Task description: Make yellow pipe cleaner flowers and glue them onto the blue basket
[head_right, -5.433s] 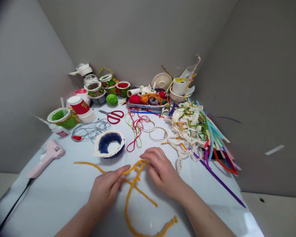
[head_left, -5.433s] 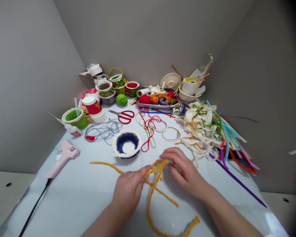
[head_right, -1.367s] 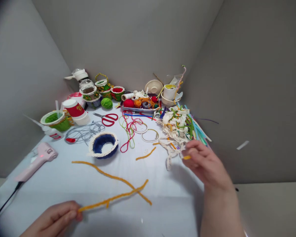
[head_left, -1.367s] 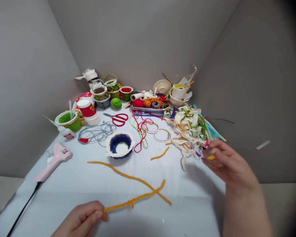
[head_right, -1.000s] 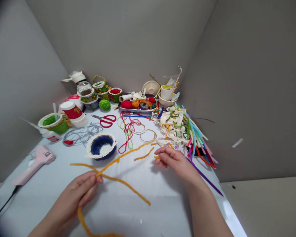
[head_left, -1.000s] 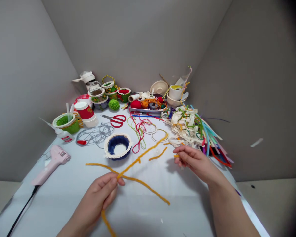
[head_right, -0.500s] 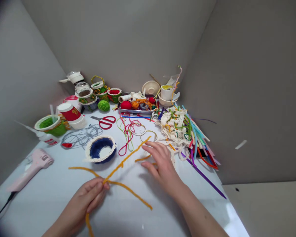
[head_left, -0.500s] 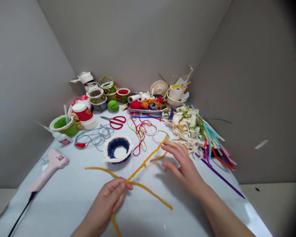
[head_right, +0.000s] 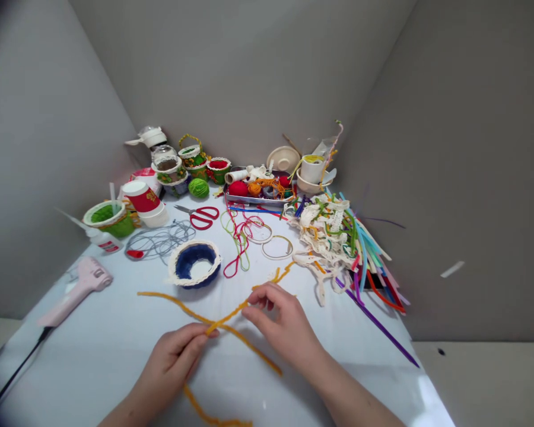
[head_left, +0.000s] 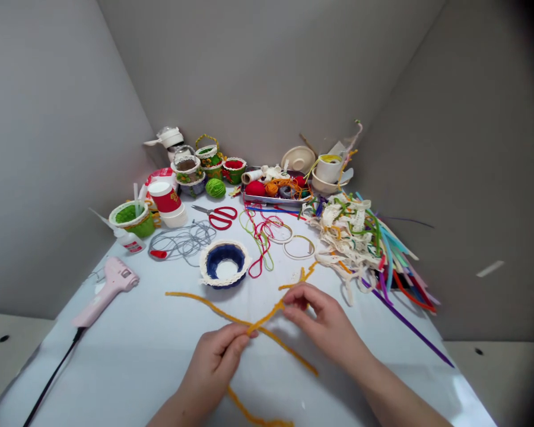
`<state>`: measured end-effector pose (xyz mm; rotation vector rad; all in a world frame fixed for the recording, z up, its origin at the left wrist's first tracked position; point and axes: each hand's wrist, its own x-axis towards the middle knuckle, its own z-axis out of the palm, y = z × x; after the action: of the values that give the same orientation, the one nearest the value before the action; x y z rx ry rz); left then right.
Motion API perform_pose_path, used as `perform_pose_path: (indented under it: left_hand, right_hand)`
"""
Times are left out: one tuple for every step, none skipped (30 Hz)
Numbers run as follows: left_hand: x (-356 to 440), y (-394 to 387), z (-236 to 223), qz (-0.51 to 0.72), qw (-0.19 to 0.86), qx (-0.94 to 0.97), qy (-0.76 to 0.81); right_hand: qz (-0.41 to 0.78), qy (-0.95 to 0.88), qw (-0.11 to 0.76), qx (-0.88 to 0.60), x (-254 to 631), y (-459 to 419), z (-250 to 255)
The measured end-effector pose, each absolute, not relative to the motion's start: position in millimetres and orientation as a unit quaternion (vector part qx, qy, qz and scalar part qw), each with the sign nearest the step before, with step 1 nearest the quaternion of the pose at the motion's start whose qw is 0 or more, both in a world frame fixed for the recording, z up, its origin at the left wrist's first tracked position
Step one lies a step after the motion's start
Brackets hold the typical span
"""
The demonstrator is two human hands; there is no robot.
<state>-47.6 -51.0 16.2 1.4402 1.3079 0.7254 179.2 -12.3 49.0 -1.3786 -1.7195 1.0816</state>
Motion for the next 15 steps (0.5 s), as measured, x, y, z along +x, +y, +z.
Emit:
perform_pose_path:
  left_hand:
    - [-48,-52,15,0.299,0.504,0.606,0.538]
    - [-48,-53,14,0.296,0.502,0.614,0.532]
    - [-48,-54,14,0.294,0.499,0.623,0.525]
    - [-48,-54,14,0.292,0.495,0.634,0.518]
    - [-48,-54,15,0.288,0.488,0.647,0.510]
    - [-48,-54,17,0.283,0.482,0.663,0.499]
    - [-47,-53,19,0.276,0.479,0.676,0.487]
    - [-46,-51,23,0.270,0.484,0.683,0.476]
    - [-44,-50,27,0.268,0.498,0.680,0.466]
    - [-41,-47,31,0.270,0.525,0.665,0.458]
    - [-36,-44,35,0.275,0.561,0.636,0.453]
    - [-31,-41,39,0.287,0.600,0.594,0.453]
    - [-25,-38,42,0.296,0.637,0.549,0.453]
    - [-19,-35,44,0.305,0.662,0.509,0.458]
    - [-12,-33,46,0.316,0.672,0.477,0.470]
  right_hand:
    - [0.412,-0.657,0.335,-0.535,177,-12,46]
    - [0.407,-0.657,0.338,-0.538,176,-13,44]
    - [0.402,-0.656,0.343,-0.539,174,-13,41]
    - [0.397,-0.654,0.353,-0.539,173,-14,38]
    - [0.389,-0.653,0.366,-0.537,173,-15,37]
    - [0.375,-0.655,0.382,-0.533,172,-16,35]
    - [0.356,-0.663,0.397,-0.526,172,-17,35]
    - [0.330,-0.677,0.410,-0.514,172,-19,35]
    - [0.300,-0.695,0.421,-0.499,173,-20,36]
    - [0.270,-0.714,0.429,-0.483,173,-22,37]
    - [0.242,-0.732,0.434,-0.466,173,-23,39]
    - [0.220,-0.746,0.437,-0.453,173,-25,39]
    - [0.206,-0.756,0.437,-0.442,173,-27,40]
    - [0.197,-0.763,0.437,-0.433,172,-29,40]
    - [0.194,-0.769,0.435,-0.426,172,-30,40]
